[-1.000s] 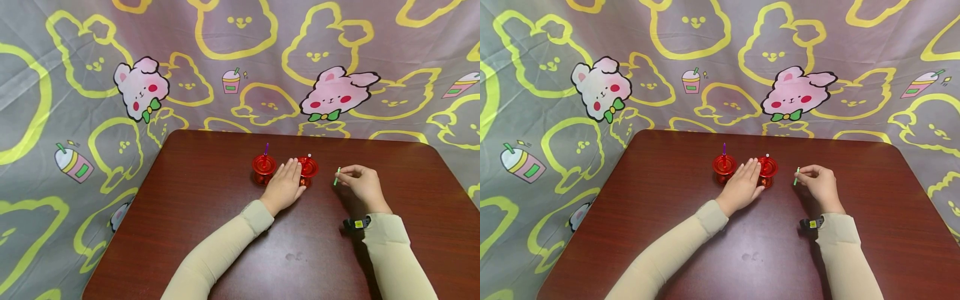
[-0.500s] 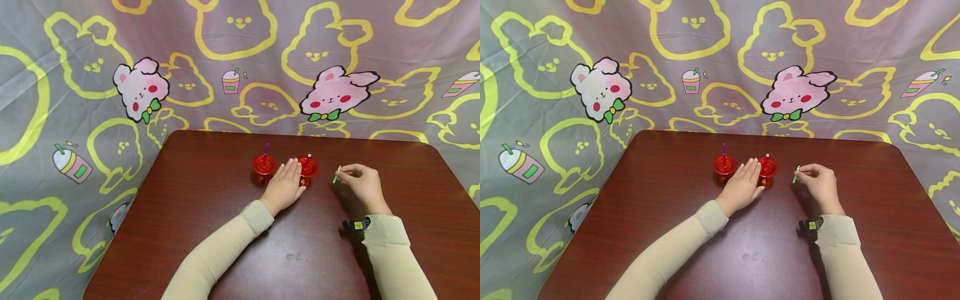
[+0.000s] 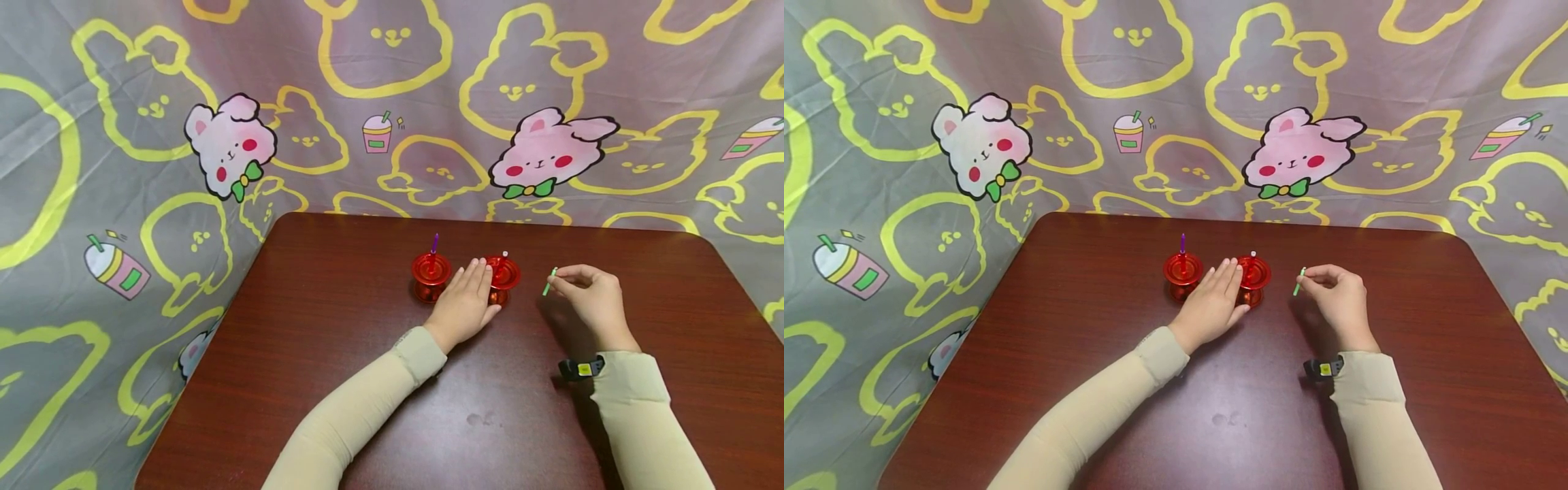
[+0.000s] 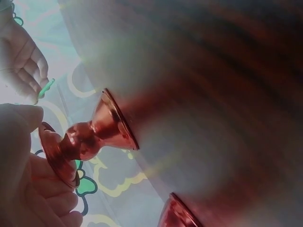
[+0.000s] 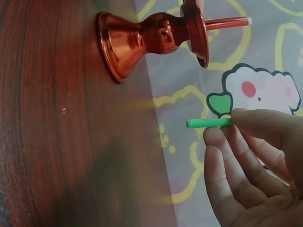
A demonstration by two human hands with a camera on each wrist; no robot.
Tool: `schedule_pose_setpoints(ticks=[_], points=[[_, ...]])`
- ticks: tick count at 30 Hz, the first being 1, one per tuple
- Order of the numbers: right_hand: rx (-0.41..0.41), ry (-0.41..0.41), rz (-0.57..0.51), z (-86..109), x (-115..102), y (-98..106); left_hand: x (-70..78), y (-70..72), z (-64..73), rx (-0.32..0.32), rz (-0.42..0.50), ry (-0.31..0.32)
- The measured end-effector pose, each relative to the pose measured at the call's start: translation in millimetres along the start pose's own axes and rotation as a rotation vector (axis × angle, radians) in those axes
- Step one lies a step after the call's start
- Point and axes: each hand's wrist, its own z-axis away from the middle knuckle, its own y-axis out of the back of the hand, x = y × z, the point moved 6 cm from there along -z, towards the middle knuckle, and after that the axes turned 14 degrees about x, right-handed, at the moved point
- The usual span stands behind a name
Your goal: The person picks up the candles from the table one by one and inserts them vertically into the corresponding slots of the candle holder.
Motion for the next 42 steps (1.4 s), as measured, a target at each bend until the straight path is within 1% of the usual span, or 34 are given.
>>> schedule_pose_setpoints(ticks=[8,15,28,36,42], points=[[0.061,0.053,0.022,1.9,-10,1,-1.1,-2.0,-0.3,-0.036,0.026,0.013],[0.115,0.091,0.031,2.6,-17,0,-0.9,-2.5,-1.4,-0.038,0.025,0.013],[0.188,0.081,-0.056,5.4,-31,-3,0.5,-1.6,-1.9,-0.035,0.024,0.011],[0.238,0.117,-0.103,5.9,-39,-4,0.4,-0.7,-0.7,-0.036,0.025,0.019],[0.267,0.153,-0.168,6.2,-47,-5,0.0,-0.1,-0.9,-0.028,0.023,0.017]])
